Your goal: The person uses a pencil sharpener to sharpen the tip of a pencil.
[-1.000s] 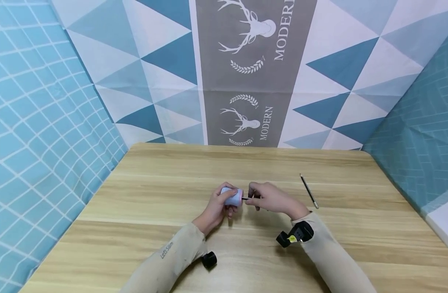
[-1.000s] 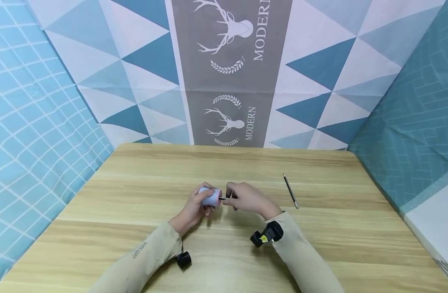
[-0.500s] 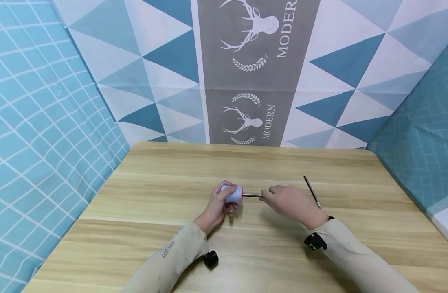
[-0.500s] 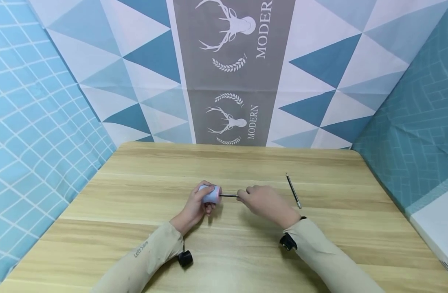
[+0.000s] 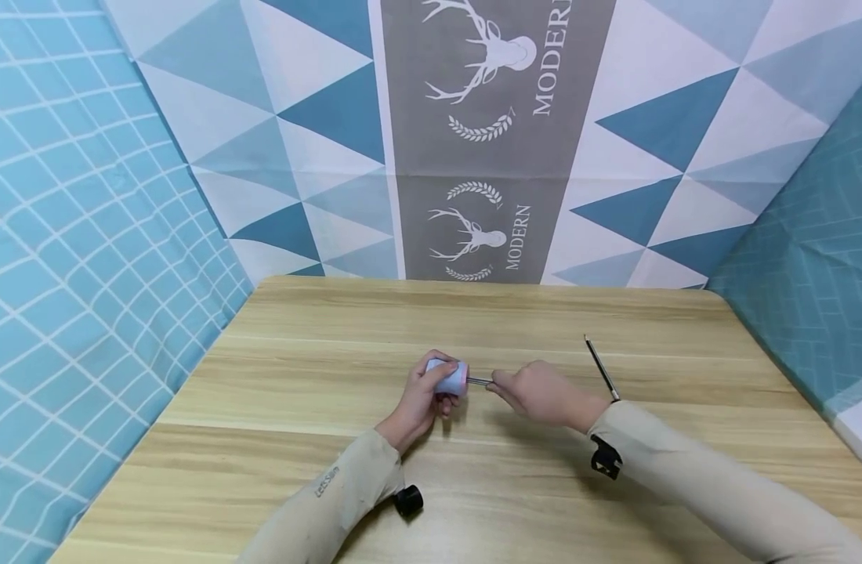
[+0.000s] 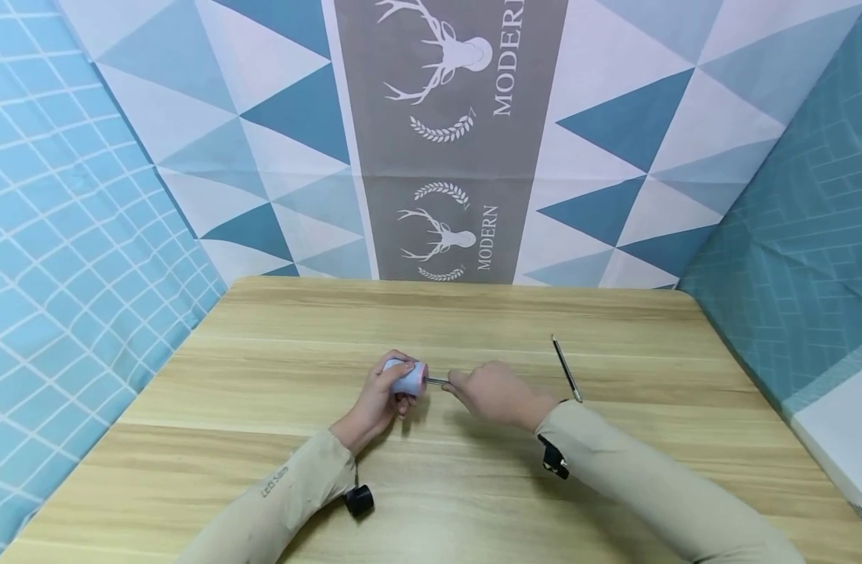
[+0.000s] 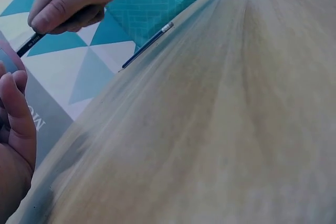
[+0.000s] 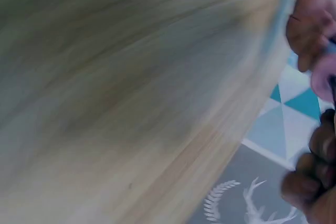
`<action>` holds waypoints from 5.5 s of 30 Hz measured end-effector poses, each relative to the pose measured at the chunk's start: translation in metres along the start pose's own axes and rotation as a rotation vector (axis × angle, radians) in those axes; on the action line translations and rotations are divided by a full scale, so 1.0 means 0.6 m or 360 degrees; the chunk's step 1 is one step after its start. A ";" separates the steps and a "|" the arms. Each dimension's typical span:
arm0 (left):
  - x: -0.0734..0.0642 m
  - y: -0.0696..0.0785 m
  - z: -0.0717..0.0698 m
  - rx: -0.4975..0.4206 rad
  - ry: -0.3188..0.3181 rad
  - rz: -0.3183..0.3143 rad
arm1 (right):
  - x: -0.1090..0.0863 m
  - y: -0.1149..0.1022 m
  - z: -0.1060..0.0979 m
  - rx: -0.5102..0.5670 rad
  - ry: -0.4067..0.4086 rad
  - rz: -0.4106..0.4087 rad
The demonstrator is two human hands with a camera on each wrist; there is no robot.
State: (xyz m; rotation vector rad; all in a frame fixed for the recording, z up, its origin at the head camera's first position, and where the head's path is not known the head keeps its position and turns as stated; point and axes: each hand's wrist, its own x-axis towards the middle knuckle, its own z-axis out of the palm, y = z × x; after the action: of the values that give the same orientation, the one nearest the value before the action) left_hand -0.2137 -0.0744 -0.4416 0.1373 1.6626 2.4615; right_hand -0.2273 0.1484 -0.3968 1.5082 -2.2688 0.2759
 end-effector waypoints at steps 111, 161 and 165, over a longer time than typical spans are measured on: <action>0.005 0.003 0.000 -0.0008 -0.0004 -0.0028 | 0.046 0.005 -0.042 0.0673 -0.0335 0.0602; 0.002 0.003 0.006 -0.0002 -0.0010 -0.0077 | 0.048 0.023 -0.025 0.0850 -0.0451 0.0693; 0.003 0.006 0.005 -0.0022 0.0007 -0.0094 | 0.037 0.009 -0.024 0.0045 -0.0116 0.0197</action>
State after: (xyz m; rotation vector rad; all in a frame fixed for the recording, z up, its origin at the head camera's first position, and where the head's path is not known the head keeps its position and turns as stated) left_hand -0.2153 -0.0723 -0.4372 0.0799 1.6269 2.4313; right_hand -0.2367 0.1377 -0.3737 1.4153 -2.4303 0.2938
